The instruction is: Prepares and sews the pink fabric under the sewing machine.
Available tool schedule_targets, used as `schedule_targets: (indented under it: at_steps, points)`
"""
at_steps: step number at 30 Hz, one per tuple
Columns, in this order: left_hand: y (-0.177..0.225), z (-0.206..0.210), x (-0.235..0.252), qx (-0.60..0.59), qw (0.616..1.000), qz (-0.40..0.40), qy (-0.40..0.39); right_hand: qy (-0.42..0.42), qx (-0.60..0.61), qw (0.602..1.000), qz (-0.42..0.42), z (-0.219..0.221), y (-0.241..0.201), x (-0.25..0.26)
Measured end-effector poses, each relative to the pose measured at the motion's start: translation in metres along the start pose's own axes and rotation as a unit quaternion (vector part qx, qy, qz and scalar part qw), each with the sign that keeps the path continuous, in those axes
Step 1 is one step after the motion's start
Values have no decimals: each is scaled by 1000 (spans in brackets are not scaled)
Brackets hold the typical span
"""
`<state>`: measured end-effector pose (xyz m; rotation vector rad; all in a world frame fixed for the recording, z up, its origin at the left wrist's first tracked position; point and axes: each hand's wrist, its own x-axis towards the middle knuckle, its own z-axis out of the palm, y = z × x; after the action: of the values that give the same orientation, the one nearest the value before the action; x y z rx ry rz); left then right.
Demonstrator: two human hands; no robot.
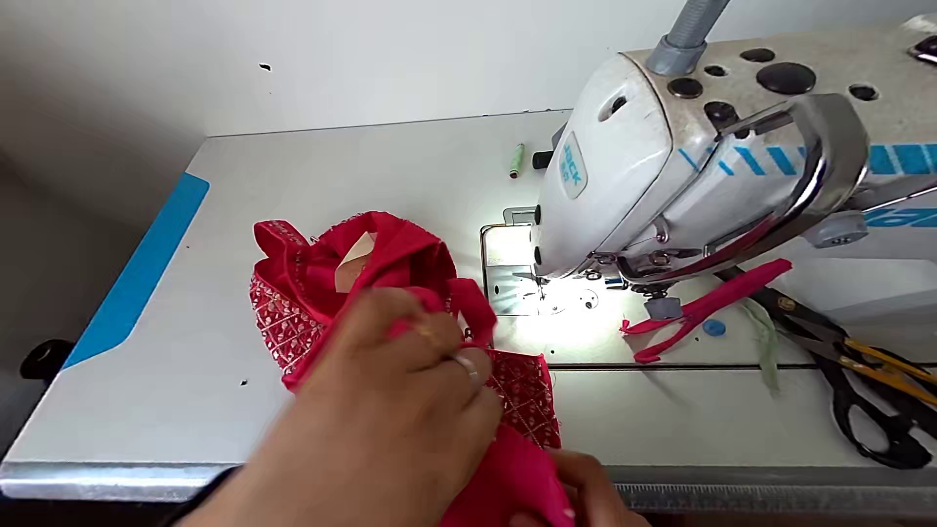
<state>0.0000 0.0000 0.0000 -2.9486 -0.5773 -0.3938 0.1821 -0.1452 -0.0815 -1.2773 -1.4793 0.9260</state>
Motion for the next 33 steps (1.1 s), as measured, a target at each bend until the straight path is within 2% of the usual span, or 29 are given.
schedule_targets:
  at_steps: [2,5,12,16,18,23,27,33]
  points:
    - [8,39,11,-3,999,-1,-45,25,-162,986,19,-1,9,0]
    - [12,65,22,-1,995,-43,-85,44,-252,966,34,-3,20,2]
    - [-1,68,18,34,995,-71,-54,88,-284,955,9,-3,38,11]
    - [-8,59,15,121,982,-132,-62,89,-304,948,26,-5,39,15]
    - [-4,59,18,123,983,-120,-70,90,-304,948,31,-5,40,18]
    - [4,67,27,-34,994,-5,-101,88,-242,966,33,-10,49,15]
    - [-10,83,28,-94,992,-21,-81,65,-212,975,17,-16,49,10]
    - [-19,96,22,-133,986,-95,-46,33,-164,986,27,-24,45,11]
